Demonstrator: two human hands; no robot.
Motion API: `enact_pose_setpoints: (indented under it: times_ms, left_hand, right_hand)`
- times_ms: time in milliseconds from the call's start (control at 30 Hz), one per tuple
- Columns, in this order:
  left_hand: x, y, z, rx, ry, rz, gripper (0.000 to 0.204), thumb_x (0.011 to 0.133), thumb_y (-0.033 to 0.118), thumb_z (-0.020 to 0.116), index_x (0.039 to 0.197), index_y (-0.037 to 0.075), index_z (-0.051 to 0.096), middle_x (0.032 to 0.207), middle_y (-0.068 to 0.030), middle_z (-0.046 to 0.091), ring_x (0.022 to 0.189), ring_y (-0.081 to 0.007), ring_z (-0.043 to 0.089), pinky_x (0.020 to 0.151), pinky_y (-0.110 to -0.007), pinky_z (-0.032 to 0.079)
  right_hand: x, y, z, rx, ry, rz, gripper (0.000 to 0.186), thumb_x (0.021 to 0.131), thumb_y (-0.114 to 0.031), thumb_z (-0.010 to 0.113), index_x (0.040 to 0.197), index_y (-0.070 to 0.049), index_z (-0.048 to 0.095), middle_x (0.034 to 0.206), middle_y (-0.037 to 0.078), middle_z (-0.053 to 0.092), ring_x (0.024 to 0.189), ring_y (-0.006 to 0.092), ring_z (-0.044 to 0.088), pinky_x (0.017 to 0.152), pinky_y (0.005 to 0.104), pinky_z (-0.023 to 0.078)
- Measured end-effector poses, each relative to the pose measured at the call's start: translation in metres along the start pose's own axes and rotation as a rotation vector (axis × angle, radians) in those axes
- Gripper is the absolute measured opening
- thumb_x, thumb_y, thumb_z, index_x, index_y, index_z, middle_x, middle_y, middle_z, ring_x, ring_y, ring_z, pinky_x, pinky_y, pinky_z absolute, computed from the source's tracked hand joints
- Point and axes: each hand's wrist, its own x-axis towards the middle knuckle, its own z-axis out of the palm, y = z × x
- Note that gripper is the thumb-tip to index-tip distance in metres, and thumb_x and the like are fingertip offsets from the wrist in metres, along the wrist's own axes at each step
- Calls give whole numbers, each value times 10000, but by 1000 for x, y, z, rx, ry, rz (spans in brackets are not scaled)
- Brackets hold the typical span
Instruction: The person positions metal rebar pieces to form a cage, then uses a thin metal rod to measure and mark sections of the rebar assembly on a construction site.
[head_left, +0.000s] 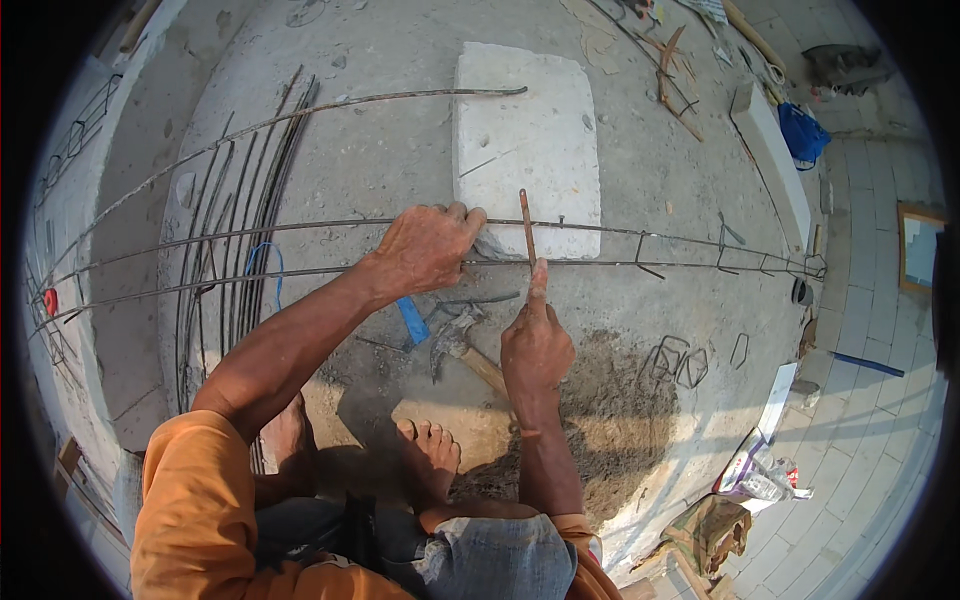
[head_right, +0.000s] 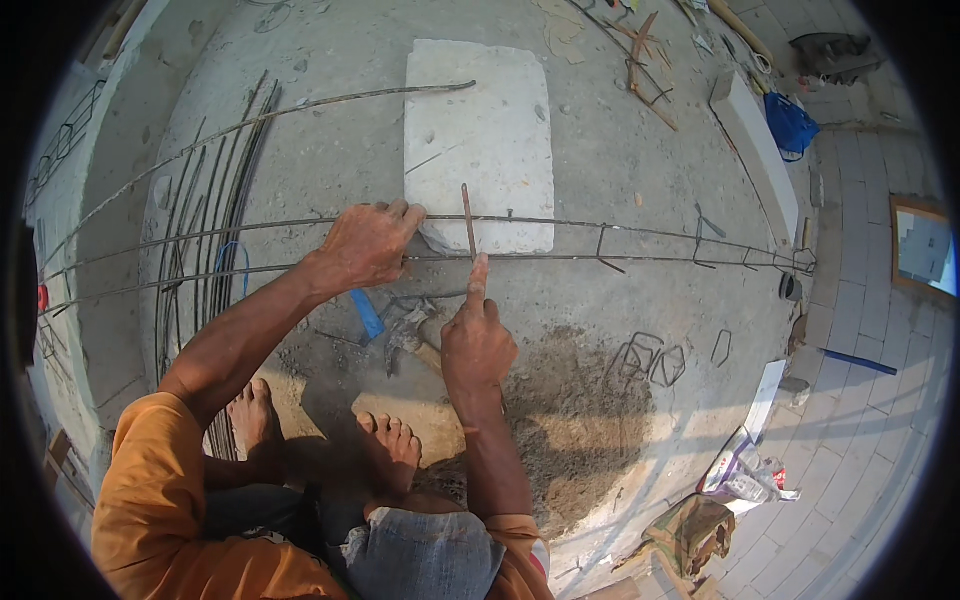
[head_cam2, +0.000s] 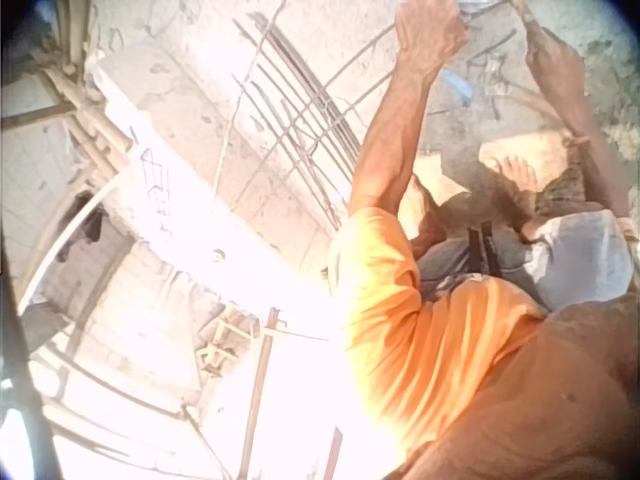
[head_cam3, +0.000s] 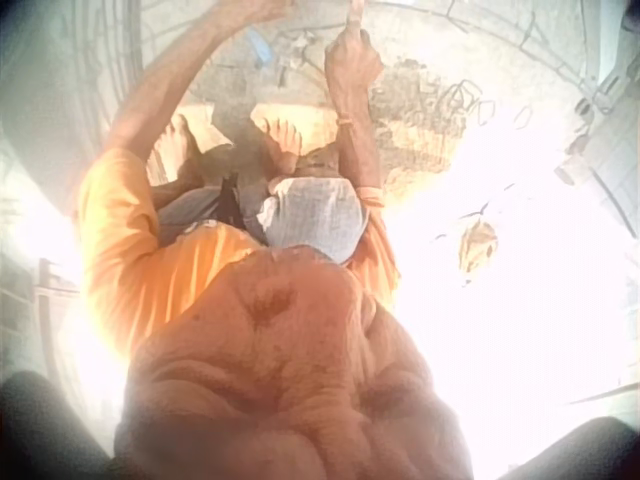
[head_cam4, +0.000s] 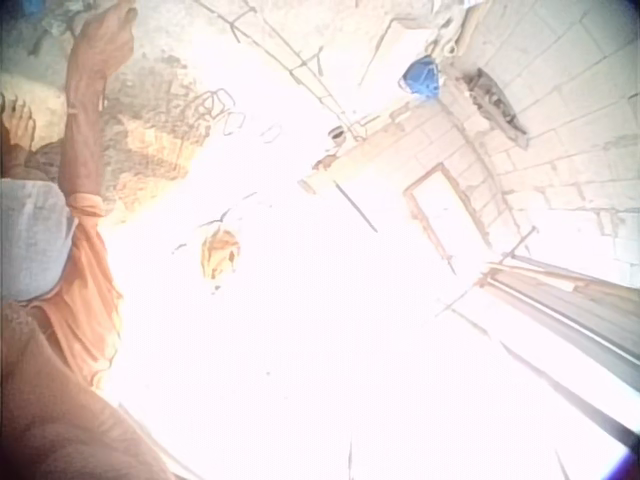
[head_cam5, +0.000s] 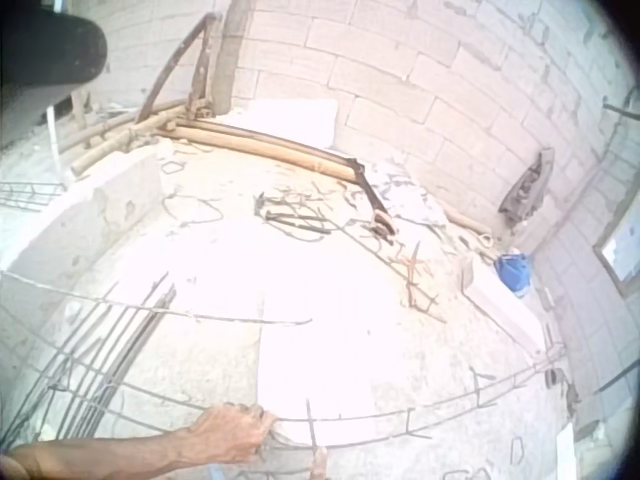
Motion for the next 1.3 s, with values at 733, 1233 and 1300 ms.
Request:
enact_pose_setpoints:
  times_ms: [733,1233,1300]
  left_hand:
    - [0,-3,8,-6,80,40,505,582,119,789,996,-5,528,804,-156,607,720,-311,664,587,-393,540]
    - [3,-5,7,-68,17,34,534,563,103,793,1013,-12,529,830,-163,613,705,-325,668,564,-400,542]
    - [-3,-9,4,-53,10,17,533,566,105,794,1012,-11,528,828,-163,612,709,-325,668,566,-400,541]
  right_hand:
    - [53,-17,8,56,-183,52,764,756,-29,651,1455,-104,348,702,169,633,546,302,637,451,426,486]
    - [22,-22,21,-7,-70,41,753,773,-39,636,1456,-76,319,702,147,626,548,314,631,460,428,486]
    - [10,-22,25,42,-112,69,712,797,-36,615,1450,-91,338,694,151,635,565,323,631,473,432,477]
